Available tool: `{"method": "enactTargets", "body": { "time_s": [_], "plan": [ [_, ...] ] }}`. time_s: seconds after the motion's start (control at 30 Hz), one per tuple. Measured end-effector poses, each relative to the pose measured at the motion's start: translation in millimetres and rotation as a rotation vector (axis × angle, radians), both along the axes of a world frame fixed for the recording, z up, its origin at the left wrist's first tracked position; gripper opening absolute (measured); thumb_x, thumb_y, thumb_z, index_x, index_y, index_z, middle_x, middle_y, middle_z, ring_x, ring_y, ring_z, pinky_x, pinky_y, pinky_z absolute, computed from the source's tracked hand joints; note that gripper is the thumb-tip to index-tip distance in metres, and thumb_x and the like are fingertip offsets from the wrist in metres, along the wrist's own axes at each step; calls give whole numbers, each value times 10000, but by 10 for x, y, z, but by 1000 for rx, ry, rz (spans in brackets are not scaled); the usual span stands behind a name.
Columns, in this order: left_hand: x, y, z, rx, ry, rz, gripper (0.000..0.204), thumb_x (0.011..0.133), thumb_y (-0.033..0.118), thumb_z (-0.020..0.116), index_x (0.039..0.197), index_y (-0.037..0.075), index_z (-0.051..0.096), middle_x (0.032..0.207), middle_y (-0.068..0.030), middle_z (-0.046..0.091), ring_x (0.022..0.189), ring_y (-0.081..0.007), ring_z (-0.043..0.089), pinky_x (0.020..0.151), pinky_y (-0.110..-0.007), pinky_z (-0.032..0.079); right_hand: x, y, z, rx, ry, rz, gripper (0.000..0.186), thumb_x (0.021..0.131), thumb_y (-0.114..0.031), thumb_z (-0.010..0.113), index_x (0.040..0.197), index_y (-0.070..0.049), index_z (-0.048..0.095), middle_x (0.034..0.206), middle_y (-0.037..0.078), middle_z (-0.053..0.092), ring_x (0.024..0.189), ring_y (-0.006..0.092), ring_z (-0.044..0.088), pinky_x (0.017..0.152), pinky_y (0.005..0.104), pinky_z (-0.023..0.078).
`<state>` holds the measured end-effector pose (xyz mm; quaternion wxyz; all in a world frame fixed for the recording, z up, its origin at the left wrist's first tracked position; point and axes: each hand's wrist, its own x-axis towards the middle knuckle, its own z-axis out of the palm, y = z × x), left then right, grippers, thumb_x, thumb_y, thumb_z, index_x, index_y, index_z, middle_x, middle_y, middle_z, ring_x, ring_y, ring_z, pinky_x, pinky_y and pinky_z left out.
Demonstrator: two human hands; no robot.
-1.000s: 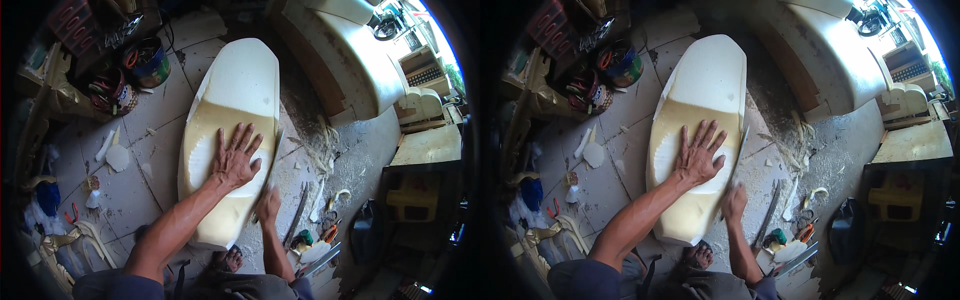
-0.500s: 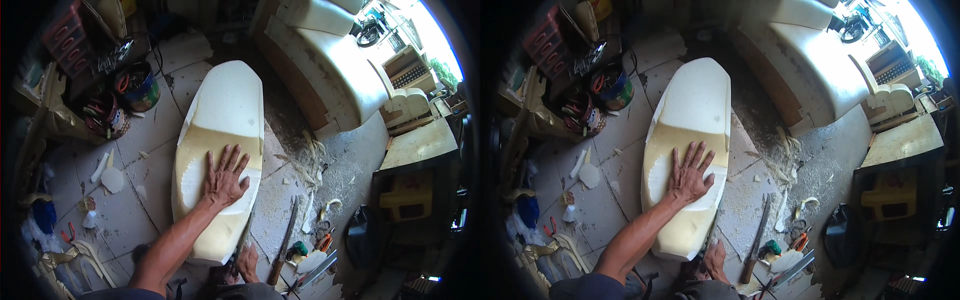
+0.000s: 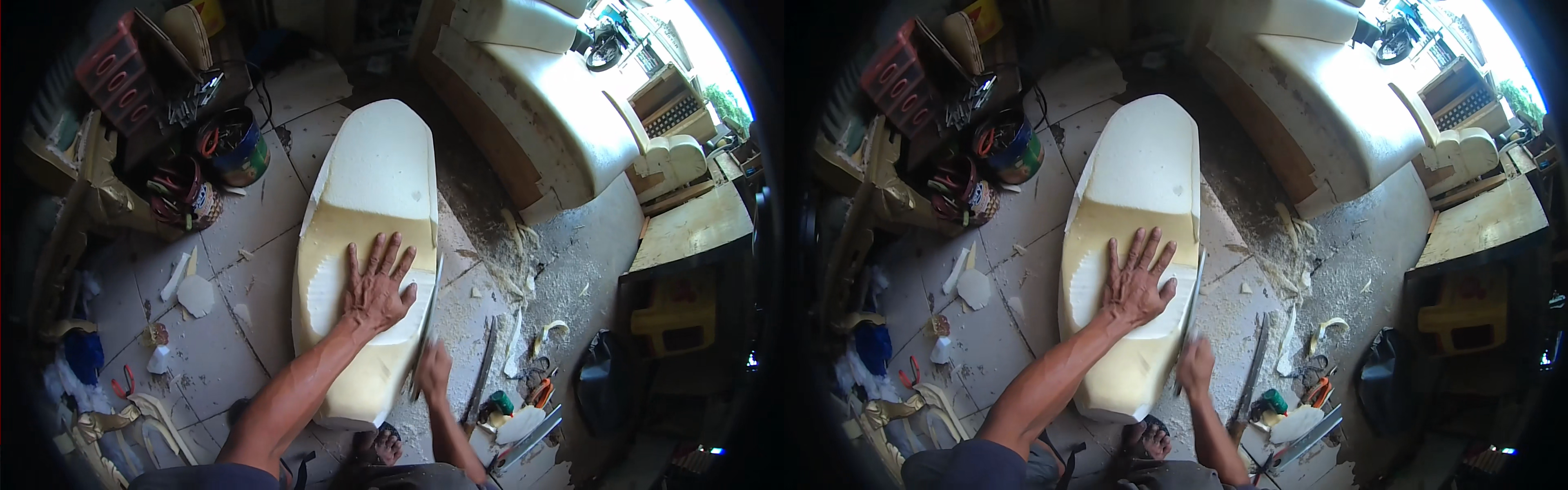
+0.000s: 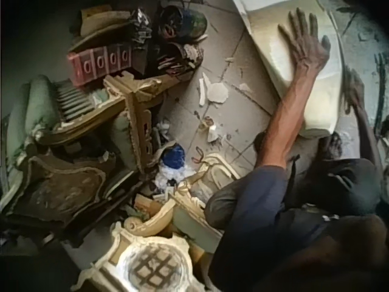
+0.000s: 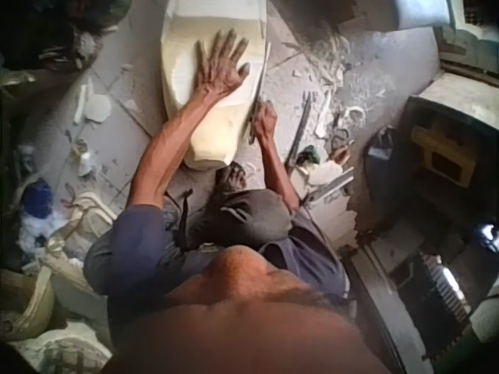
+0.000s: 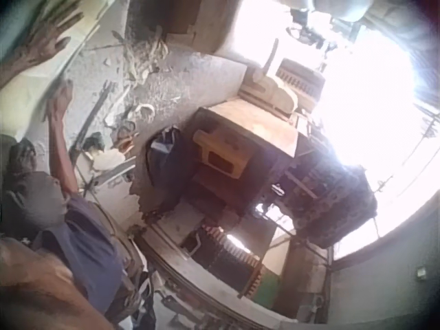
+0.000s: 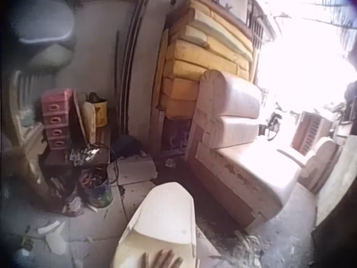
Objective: The person shapes a foam seat by hand using a large metal blade and a rasp, shaving down the edges and smoothing the surface.
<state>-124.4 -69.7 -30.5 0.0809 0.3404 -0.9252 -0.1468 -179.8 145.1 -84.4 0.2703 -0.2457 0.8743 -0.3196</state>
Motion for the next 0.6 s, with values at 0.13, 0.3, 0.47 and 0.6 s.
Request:
{"method": "enactTargets", "body": {
  "time_s": [0.13,0.3,0.47,0.6],
  "plan": [
    [17,17,-8,17,-27,6,674,968,474,467,1582,224,349,1688,-91,189,1562,-322,126,1209,-660,28,-7,1,-38,-115,12,-37,420,1072,-302,371,885,37,536,773,222,562,674,338,510,627,478,405],
    [-12,-49,-24,15,0,15,694,963,497,455,1592,234,323,1694,-80,164,1563,-315,119,1206,-677,16,382,347,63,-140,-108,-83,368,1058,-196,386,1221,69,583,1049,298,655,1010,414,645,911,447,487],
    [-81,-93,-30,-54,57,32,675,959,471,479,1574,215,368,1689,-88,185,1561,-315,130,1211,-661,24,-179,-298,10,-113,-153,-85,406,1057,-288,412,917,62,565,842,261,597,762,366,585,724,465,451],
    [-123,-115,-42,-18,7,30,687,964,475,470,1588,220,337,1694,-84,169,1563,-319,119,1211,-661,12,363,385,68,-83,-49,-28,377,1032,-169,394,1298,40,560,1159,325,626,1122,487,599,989,469,467]
  ]
}}
